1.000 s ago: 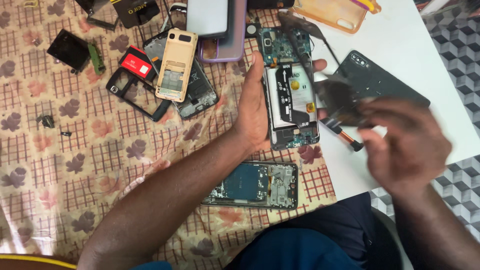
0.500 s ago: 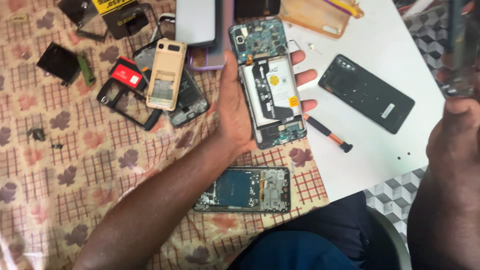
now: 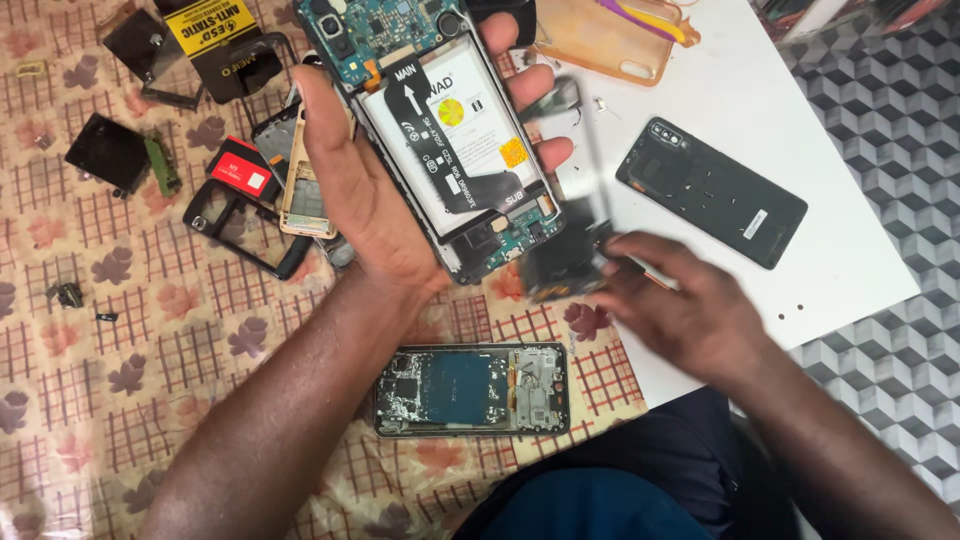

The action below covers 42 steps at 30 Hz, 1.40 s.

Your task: The person disassembles a smartphone, removes the back cover, and uses a screwdriver to manipulate internal components. They then use a toothbrush to clean the interior of the device.

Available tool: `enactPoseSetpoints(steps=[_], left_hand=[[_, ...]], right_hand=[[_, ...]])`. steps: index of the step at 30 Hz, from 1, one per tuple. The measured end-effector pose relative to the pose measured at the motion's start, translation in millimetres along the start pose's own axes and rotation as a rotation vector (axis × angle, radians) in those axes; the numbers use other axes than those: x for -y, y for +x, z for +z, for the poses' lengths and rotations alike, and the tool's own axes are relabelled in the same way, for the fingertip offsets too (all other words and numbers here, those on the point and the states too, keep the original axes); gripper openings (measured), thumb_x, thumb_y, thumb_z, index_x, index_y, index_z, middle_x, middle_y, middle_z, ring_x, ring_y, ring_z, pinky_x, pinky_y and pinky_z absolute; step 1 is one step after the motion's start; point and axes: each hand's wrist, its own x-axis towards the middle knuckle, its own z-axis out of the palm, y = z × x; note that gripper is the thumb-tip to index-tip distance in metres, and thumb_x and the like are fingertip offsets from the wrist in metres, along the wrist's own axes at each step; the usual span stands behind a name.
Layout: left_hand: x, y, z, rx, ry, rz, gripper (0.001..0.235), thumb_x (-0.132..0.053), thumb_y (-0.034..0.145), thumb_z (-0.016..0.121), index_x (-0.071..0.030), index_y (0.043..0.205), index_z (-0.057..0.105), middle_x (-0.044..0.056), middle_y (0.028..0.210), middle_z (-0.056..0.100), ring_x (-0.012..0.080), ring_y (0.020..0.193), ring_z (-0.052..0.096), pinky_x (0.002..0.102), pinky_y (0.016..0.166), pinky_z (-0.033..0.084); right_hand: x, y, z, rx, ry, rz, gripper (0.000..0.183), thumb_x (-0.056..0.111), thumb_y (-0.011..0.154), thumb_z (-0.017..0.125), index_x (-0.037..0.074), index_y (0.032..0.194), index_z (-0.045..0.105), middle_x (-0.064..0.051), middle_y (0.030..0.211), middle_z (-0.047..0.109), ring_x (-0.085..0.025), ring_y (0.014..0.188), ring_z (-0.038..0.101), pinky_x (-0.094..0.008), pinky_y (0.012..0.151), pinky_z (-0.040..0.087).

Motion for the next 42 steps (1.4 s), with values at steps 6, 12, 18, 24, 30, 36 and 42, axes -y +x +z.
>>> enactPoseSetpoints(steps=[6,12,18,24,30,36,42], left_hand=[[-2.8,-1.4,-7.2,0.131,0.085,-0.011,0.092,-0.077,0.102,0.044,-0.001,0.155,0.036,0.022,0.152,0.045,0.037,0.136,0.053,0.068,0.11,0.046],[3.2,2.7,-23.6,0.097,0.124,-0.058,0.088,-0.072,0.109,0.038,0.002,0.157,0.039,0.02,0.152,0.047,0.0352,0.139,0.055,0.064,0.112,0.051],[8.5,0.7,-28.7,-0.006,0.284,-0.051,0.087,-0.068,0.105,0.04,-0.002,0.161,0.039,0.018,0.156,0.049,0.0336,0.142,0.05,0.06,0.11,0.052],[21.5,3.8,-39.9,-0.142,0.298,-0.105,0.086,-0.069,0.104,0.037,-0.002,0.157,0.039,0.021,0.149,0.054,0.0388,0.142,0.051,0.063,0.107,0.053],[40.6,-7.6,-43.5,-0.09,0.228,-0.386,0.097,-0.076,0.105,0.033,0.002,0.162,0.035,0.033,0.146,0.053,0.046,0.134,0.055,0.065,0.107,0.052],[50.3,-17.5,-42.7,0.02,0.099,-0.361,0.088,-0.07,0.106,0.032,-0.007,0.166,0.028,0.024,0.16,0.047,0.0363,0.138,0.058,0.058,0.108,0.057],[45.2,-20.1,-44.2,0.165,-0.039,-0.395,0.086,-0.068,0.117,0.033,0.004,0.164,0.03,0.029,0.152,0.049,0.0368,0.129,0.061,0.051,0.103,0.06]], right_hand=[[9.7,-19.0,-3.8,-0.244,-0.165,-0.466,0.039,0.024,0.083,0.087,0.002,0.112,0.073,-0.013,0.127,0.059,-0.025,0.103,0.074,-0.032,0.079,0.066],[7.0,-20.8,-16.6,-0.348,-0.156,-0.401,0.032,0.013,0.081,0.088,-0.002,0.106,0.073,-0.015,0.126,0.062,-0.027,0.107,0.073,-0.034,0.086,0.066],[-10.5,-34.3,-20.9,-0.488,-0.143,-0.427,0.033,0.008,0.08,0.09,-0.002,0.105,0.072,-0.016,0.125,0.063,-0.028,0.113,0.07,-0.035,0.088,0.065],[-23.1,-43.1,-20.8,-0.563,-0.123,-0.426,0.034,0.011,0.079,0.091,0.0,0.103,0.071,-0.017,0.122,0.063,-0.026,0.111,0.07,-0.031,0.085,0.064],[-18.8,-25.4,-17.2,-0.596,-0.086,-0.548,0.035,0.013,0.079,0.091,-0.001,0.104,0.07,-0.018,0.126,0.061,-0.027,0.112,0.069,-0.032,0.087,0.064],[8.3,-9.4,-12.5,-0.469,-0.065,-0.512,0.038,0.013,0.078,0.091,-0.001,0.108,0.072,-0.016,0.128,0.061,-0.031,0.119,0.067,-0.041,0.095,0.064],[25.5,-4.2,-12.3,-0.354,-0.086,-0.524,0.037,0.014,0.076,0.091,-0.001,0.104,0.071,-0.014,0.125,0.061,-0.033,0.117,0.066,-0.043,0.094,0.06]])
